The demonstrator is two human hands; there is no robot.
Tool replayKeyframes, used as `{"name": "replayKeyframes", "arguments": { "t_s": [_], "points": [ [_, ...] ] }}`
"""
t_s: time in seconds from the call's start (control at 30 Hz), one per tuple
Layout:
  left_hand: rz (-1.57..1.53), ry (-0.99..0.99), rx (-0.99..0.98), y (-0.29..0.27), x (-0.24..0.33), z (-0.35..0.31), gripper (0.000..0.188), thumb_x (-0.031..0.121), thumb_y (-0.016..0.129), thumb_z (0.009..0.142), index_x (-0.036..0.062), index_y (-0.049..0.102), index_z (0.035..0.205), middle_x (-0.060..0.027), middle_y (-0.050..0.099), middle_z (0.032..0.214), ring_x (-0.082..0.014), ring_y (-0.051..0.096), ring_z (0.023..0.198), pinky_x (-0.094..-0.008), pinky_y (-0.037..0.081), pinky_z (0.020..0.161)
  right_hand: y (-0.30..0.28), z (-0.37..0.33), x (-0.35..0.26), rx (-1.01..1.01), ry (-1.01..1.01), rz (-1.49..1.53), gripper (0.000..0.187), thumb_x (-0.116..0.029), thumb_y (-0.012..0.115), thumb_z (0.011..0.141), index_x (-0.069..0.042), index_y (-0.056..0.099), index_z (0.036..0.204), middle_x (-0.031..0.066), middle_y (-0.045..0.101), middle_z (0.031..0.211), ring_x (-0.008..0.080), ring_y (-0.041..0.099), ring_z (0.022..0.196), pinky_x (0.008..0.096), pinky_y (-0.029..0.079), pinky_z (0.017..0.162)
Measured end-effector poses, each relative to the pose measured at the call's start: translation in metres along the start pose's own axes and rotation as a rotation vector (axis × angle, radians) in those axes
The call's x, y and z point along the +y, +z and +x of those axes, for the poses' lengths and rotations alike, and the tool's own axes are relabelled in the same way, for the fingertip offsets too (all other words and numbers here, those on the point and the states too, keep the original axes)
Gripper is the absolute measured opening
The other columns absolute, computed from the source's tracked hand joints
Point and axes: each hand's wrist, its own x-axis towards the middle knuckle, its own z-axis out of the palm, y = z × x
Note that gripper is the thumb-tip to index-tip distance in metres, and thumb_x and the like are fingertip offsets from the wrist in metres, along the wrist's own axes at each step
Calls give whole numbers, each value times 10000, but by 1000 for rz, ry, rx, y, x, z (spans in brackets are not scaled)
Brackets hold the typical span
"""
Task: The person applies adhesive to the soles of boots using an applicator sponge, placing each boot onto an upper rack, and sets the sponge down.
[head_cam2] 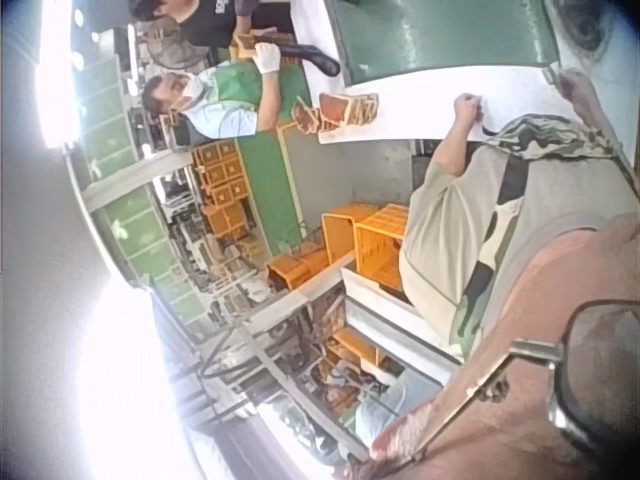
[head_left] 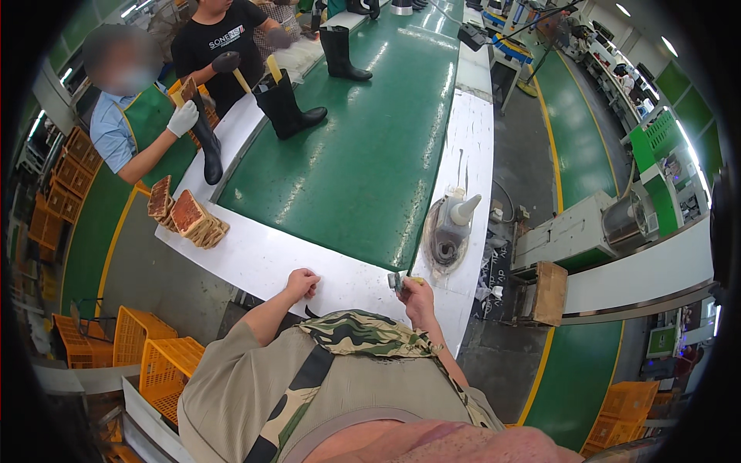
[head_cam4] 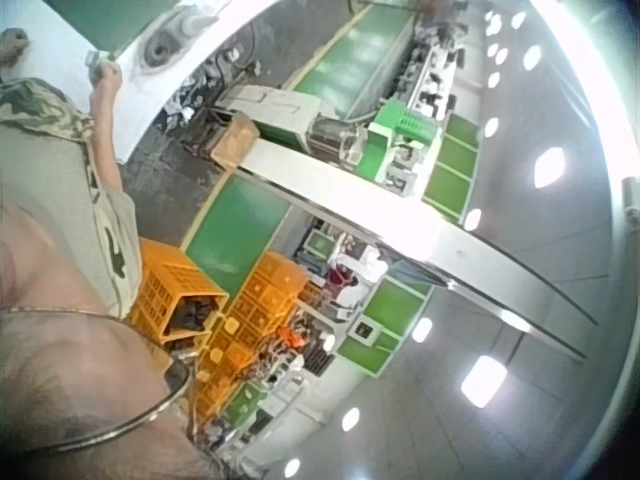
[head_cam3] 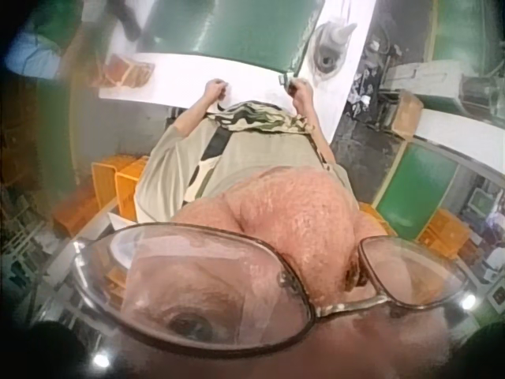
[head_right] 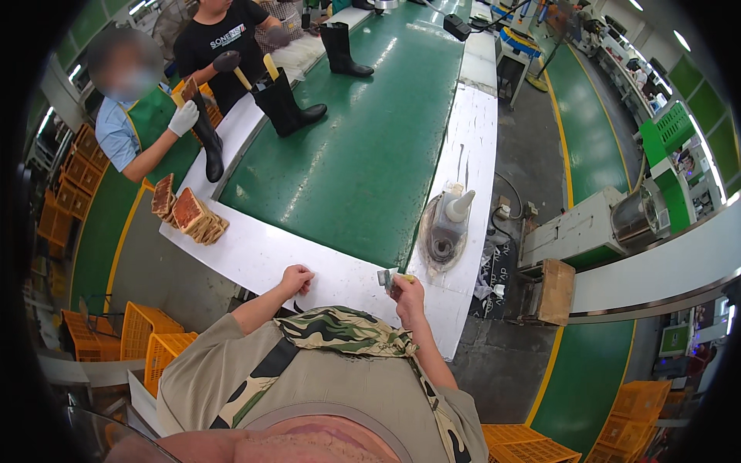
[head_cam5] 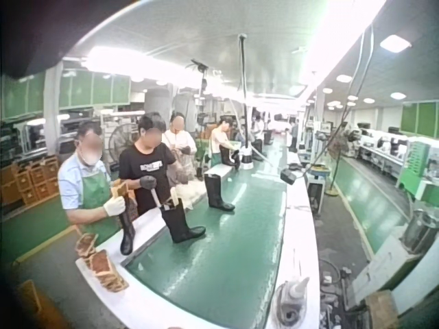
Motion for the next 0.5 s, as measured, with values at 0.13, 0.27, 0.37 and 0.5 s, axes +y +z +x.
{"name": "replayKeyframes", "arguments": {
  "t_s": [0.13,0.27,0.37,0.5],
  "points": [
    [6,1,-3,-1,-2,2,149,146,677,858,16,610,834,-78,600,647,-171,580,454,-309,470,366,2,-1,0,-8,0,-1,141,-135,660,885,-78,565,972,41,646,800,151,627,653,298,539,582],
    [3,-7,-10,-2,-4,5,149,148,677,857,17,609,835,-75,598,645,-169,580,456,-308,474,369,2,-1,0,-4,9,-7,145,-133,666,879,-86,565,971,33,646,785,153,626,635,296,538,580],
    [-8,-9,-10,-3,-6,7,147,147,676,858,18,609,836,-73,596,643,-167,577,453,-308,475,369,3,-1,0,-9,7,-5,146,-133,668,875,-92,565,971,28,645,777,154,622,622,294,535,581],
    [7,1,-8,-2,-8,7,147,146,677,857,20,605,830,-72,595,643,-166,574,447,-308,475,367,1,0,1,-9,18,-10,151,-133,670,874,-93,564,973,28,645,779,154,620,624,294,534,581]
  ]
}}
